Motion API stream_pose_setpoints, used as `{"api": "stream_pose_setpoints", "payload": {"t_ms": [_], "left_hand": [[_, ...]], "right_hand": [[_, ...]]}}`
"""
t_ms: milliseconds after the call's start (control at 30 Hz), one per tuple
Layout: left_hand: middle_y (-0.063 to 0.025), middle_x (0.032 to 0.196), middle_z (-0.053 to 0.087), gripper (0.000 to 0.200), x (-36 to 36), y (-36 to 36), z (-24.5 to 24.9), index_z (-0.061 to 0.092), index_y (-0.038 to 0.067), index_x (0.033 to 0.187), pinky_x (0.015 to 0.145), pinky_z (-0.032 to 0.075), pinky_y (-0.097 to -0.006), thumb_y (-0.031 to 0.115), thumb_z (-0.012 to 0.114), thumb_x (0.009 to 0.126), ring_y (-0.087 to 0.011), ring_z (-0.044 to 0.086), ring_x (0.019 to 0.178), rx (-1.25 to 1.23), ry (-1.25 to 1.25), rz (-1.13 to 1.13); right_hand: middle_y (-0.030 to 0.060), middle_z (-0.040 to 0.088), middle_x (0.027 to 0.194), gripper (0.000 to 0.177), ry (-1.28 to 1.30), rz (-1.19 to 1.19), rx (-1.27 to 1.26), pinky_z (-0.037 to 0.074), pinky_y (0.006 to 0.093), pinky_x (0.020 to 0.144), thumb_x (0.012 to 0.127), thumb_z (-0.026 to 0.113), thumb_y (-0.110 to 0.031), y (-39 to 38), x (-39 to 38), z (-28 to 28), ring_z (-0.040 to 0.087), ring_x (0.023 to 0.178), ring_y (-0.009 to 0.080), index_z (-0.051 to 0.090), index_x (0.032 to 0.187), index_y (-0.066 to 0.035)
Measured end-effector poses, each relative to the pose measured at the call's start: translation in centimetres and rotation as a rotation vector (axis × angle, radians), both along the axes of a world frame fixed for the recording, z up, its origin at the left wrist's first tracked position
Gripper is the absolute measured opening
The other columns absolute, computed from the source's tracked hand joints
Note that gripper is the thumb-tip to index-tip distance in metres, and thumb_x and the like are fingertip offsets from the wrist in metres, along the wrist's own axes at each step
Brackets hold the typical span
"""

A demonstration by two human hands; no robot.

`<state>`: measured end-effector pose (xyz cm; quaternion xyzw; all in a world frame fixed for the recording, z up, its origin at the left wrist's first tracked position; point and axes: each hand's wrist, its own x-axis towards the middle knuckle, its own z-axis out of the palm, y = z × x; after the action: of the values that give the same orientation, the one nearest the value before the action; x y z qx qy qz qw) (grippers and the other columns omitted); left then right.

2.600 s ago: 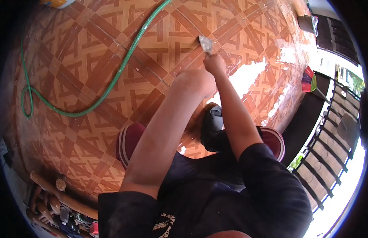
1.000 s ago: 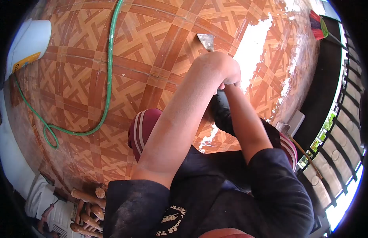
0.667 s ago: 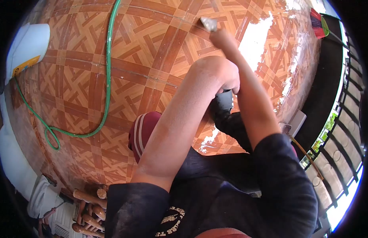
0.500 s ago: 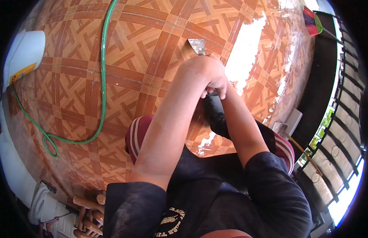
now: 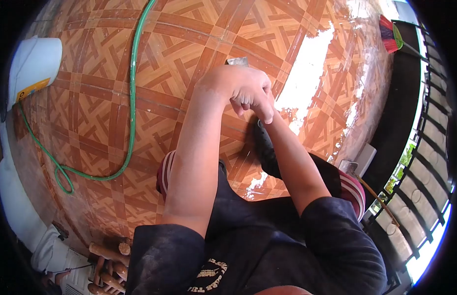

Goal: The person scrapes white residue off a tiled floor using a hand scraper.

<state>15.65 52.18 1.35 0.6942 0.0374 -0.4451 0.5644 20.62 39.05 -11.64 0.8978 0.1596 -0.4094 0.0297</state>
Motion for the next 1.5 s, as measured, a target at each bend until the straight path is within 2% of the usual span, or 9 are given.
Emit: {"api": "stream_pose_setpoints", "payload": {"t_ms": [167,433,533,667,933,1067,1167,1333,1500], "left_hand": [[-0.0069,0.065,0.055,0.042,0.0,-1.0,0.0,0.053,0.002,0.081,0.047,0.048,-0.0279,0.034,0.075,0.067,-0.0151,0.055,0.054,0.071,0.057,-0.038],[-0.0109,0.068,0.059,0.043,0.8,-1.4,-1.1,0.059,-0.002,0.088,0.053,0.051,-0.0306,0.036,0.072,0.071,-0.0174,0.059,0.056,0.164,0.112,-0.006],[-0.0103,0.067,0.057,0.046,0.8,-1.8,-0.5,0.057,-0.002,0.09,0.051,0.051,-0.03,0.037,0.073,0.073,-0.0167,0.058,0.056,0.186,0.147,-0.031],[-0.0112,0.067,0.058,0.047,0.7,-2.4,0.2,0.058,-0.003,0.09,0.05,0.051,-0.0294,0.037,0.074,0.072,-0.0168,0.058,0.055,0.2,0.193,-0.025],[-0.0118,0.07,0.059,0.048,2.3,-3.8,-1.6,0.058,-0.004,0.089,0.05,0.052,-0.0279,0.037,0.074,0.071,-0.0163,0.059,0.058,0.135,0.183,-0.06],[-0.0124,0.075,0.06,0.05,2.3,-4.4,-0.6,0.059,-0.006,0.094,0.051,0.052,-0.0277,0.035,0.074,0.071,-0.0161,0.059,0.061,0.136,0.181,-0.099],[-0.0122,0.074,0.059,0.052,2.5,-4.6,0.3,0.059,-0.008,0.098,0.05,0.052,-0.0279,0.034,0.074,0.073,-0.016,0.058,0.059,0.176,0.183,-0.089],[-0.0105,0.07,0.058,0.045,3.1,-3.8,-0.7,0.058,-0.005,0.086,0.049,0.051,-0.0279,0.035,0.073,0.073,-0.0149,0.058,0.058,0.148,0.139,-0.112],[-0.0052,0.062,0.053,0.039,4.0,-4.2,-1.9,0.051,0.002,0.074,0.046,0.049,-0.0292,0.032,0.074,0.074,-0.0147,0.056,0.055,0.141,0.133,-0.07]], "right_hand": [[0.0189,0.066,0.107,0.036,-0.195,-0.147,0.159,0.051,0.0414,0.085,0.078,0.061,-0.028,4.5,9.0,-3.0,0.063,0.102,0.0322,0.066,0.103,-0.003],[0.0215,0.063,0.111,0.042,-0.041,-0.121,0.079,0.049,0.0437,0.088,0.084,0.054,-0.035,-4.6,1.4,-0.4,0.061,0.106,0.0356,0.063,0.11,-0.003],[0.0221,0.064,0.108,0.039,-0.254,-0.264,0.082,0.049,0.045,0.088,0.085,0.053,-0.034,-2.5,6.2,-3.2,0.062,0.102,0.0374,0.065,0.106,-0.004],[0.0165,0.065,0.111,0.035,-0.157,-0.159,0.055,0.05,0.0412,0.086,0.082,0.055,-0.028,2.0,15.0,-2.8,0.062,0.105,0.0312,0.066,0.107,-0.006],[0.0214,0.063,0.11,0.042,-0.066,-0.17,0.159,0.049,0.0461,0.087,0.088,0.048,-0.034,-4.9,1.8,0.6,0.06,0.106,0.0369,0.061,0.111,-0.002],[0.021,0.066,0.103,0.035,-0.297,-0.144,0.287,0.051,0.0442,0.083,0.08,0.06,-0.028,1.2,11.6,-3.5,0.063,0.098,0.0355,0.064,0.103,-0.002],[0.0163,0.066,0.107,0.032,-0.255,-0.007,0.178,0.051,0.0404,0.084,0.08,0.058,-0.024,5.6,18.1,-2.9,0.065,0.098,0.0305,0.067,0.106,-0.008],[0.0169,0.066,0.103,0.027,-0.204,0.085,0.166,0.051,0.0442,0.082,0.084,0.055,-0.023,-2.0,9.5,-1.3,0.064,0.097,0.033,0.065,0.102,-0.007],[0.0184,0.066,0.084,0.026,0.003,0.311,0.036,0.051,0.0478,0.069,0.091,0.046,-0.022,-13.8,4.2,3.8,0.065,0.077,0.0364,0.061,0.109,-0.012]]}}
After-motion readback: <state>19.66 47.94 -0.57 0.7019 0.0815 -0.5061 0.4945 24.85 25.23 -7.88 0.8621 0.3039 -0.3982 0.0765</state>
